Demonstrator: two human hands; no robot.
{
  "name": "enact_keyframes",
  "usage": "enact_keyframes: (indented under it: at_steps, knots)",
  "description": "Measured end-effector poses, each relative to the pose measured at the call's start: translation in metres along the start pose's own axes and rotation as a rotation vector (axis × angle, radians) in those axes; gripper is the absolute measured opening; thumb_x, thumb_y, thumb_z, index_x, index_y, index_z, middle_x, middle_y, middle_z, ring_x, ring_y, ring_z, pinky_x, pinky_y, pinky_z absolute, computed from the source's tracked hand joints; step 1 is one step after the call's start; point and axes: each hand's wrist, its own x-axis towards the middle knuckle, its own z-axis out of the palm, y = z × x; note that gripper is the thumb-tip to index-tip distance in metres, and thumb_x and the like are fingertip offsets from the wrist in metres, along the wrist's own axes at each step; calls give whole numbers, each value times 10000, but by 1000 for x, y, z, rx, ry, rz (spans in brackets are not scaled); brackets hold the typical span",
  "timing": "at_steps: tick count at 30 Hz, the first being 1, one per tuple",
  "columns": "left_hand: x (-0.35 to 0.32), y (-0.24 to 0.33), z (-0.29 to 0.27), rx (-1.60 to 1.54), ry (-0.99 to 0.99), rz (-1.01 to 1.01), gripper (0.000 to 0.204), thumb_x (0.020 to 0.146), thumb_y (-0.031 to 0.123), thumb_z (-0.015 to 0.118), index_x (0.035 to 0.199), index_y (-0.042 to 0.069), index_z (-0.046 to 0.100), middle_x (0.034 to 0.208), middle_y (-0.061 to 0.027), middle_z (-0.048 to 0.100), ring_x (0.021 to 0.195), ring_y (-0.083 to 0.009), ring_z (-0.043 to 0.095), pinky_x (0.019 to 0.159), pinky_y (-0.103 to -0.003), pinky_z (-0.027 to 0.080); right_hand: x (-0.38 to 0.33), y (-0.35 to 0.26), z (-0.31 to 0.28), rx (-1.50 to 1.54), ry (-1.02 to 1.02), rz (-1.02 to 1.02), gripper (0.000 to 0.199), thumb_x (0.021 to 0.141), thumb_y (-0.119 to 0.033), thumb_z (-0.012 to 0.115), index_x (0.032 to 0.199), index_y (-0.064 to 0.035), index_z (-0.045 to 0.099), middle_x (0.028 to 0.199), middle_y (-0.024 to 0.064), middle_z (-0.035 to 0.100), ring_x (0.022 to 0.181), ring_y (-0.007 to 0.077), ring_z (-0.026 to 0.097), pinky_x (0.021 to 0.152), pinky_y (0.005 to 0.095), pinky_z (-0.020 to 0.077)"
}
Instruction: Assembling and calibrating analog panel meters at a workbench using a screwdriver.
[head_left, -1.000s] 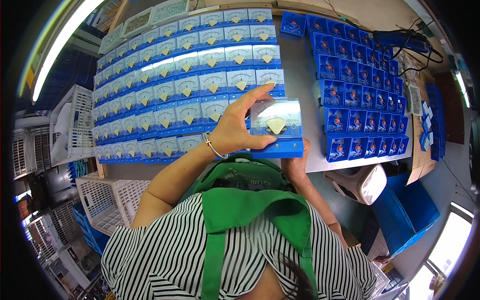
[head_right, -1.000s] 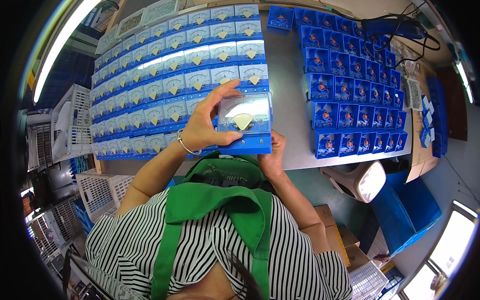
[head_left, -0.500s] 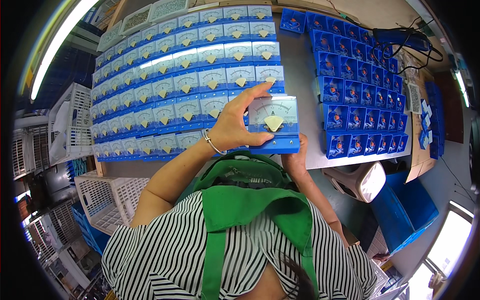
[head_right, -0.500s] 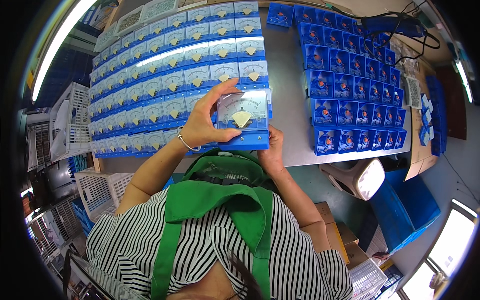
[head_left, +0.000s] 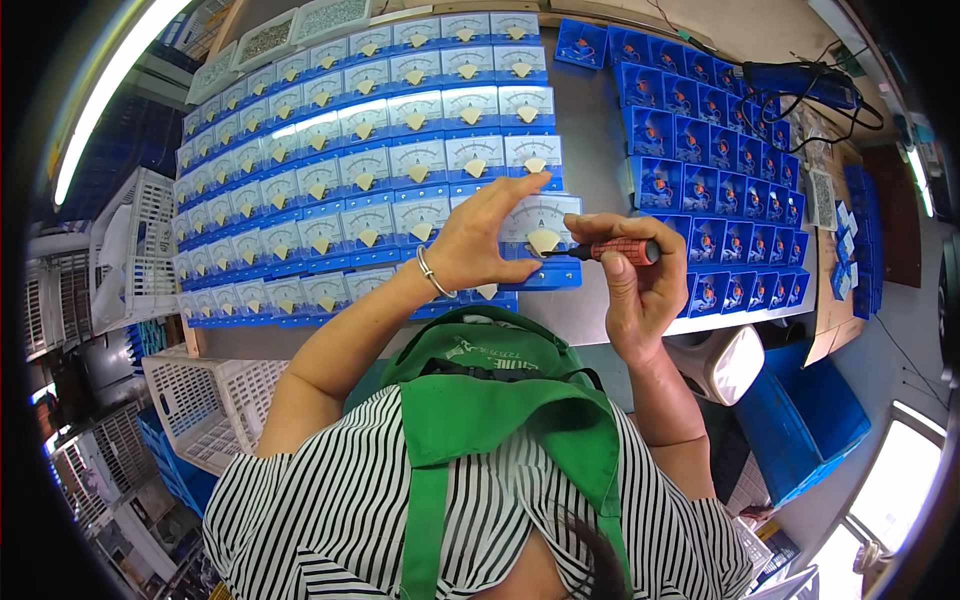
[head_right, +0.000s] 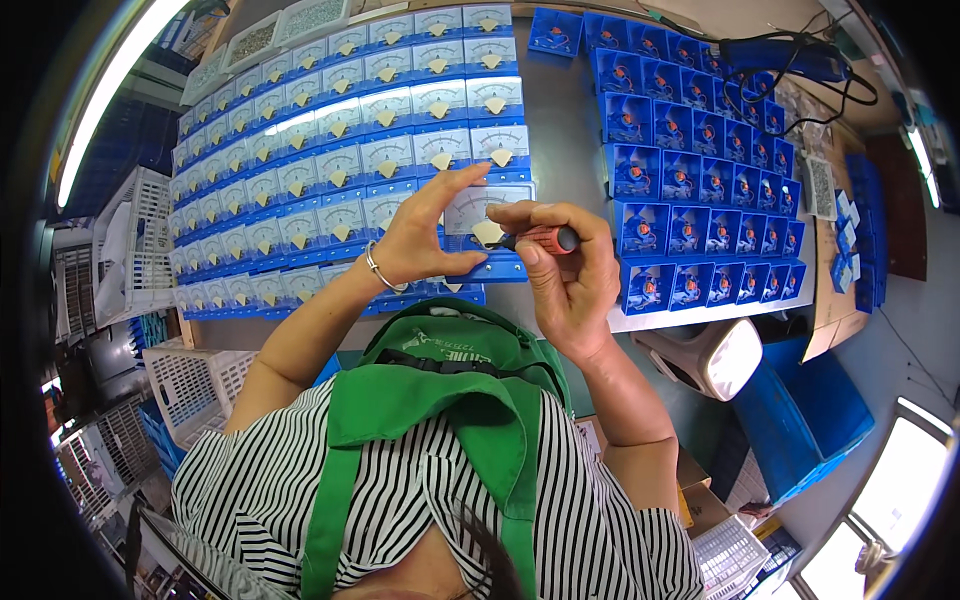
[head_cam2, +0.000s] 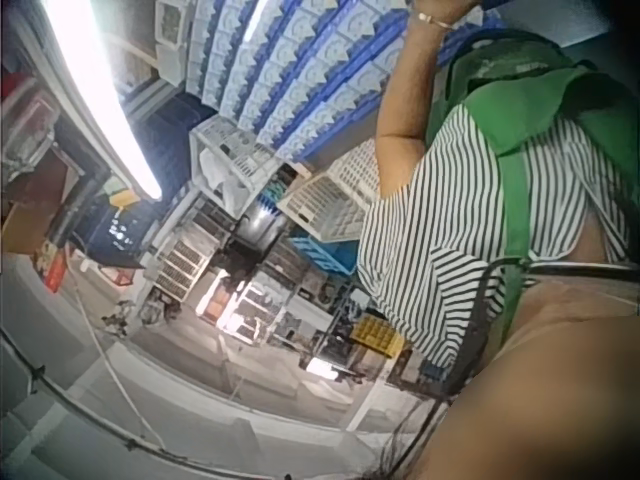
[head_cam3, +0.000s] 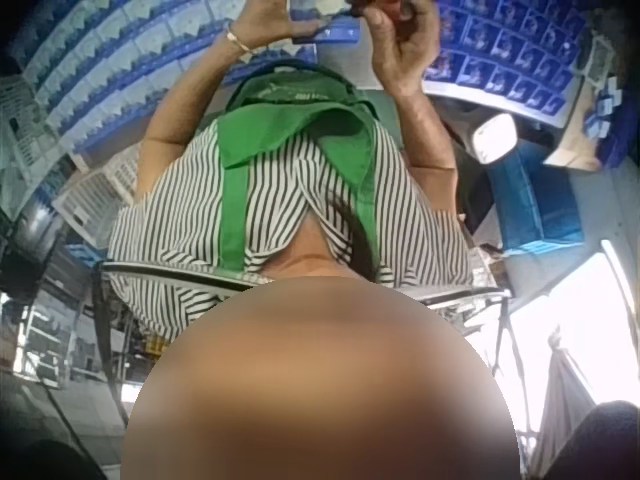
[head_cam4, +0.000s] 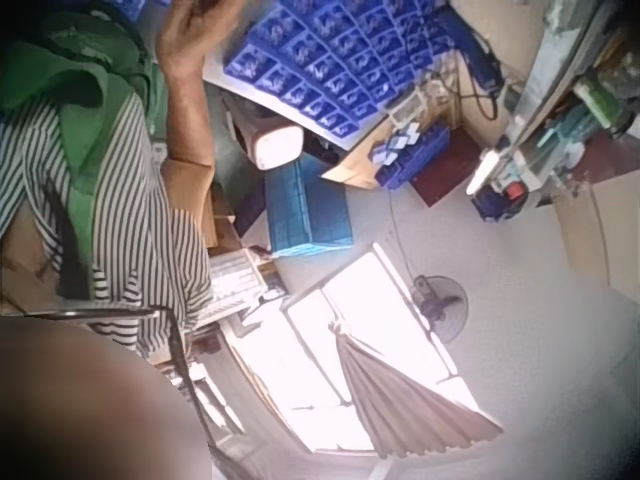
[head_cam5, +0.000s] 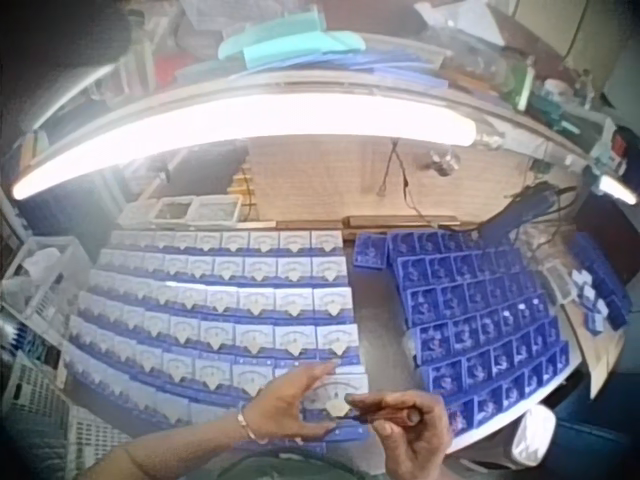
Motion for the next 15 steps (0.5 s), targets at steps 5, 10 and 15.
enact_keyframes:
  at_steps: [5,10,15]
  knots:
    - [0,0,-2,-19,14,17,853,599,191,793,1361,71,429,1219,-165,551,1100,-333,547,959,-394,444,-2,6,2,0,8,-10,258,952,-50,525,1173,10,407,1061,220,627,1021,291,637,879,397,536]
    - [-3,-1,-8,-31,-24,12,869,603,197,797,1376,78,419,1233,-160,551,1130,-319,545,971,-390,433,1,3,1,23,-24,-9,268,955,-72,529,1184,11,417,1079,217,619,1020,294,637,889,397,529]
    - [-5,-4,-7,-55,-41,26,881,610,213,795,1393,87,410,1252,-156,552,1152,-307,547,985,-392,423,1,-4,-8,-39,-165,20,277,939,-50,544,1196,11,459,1119,209,610,957,227,639,850,340,523]
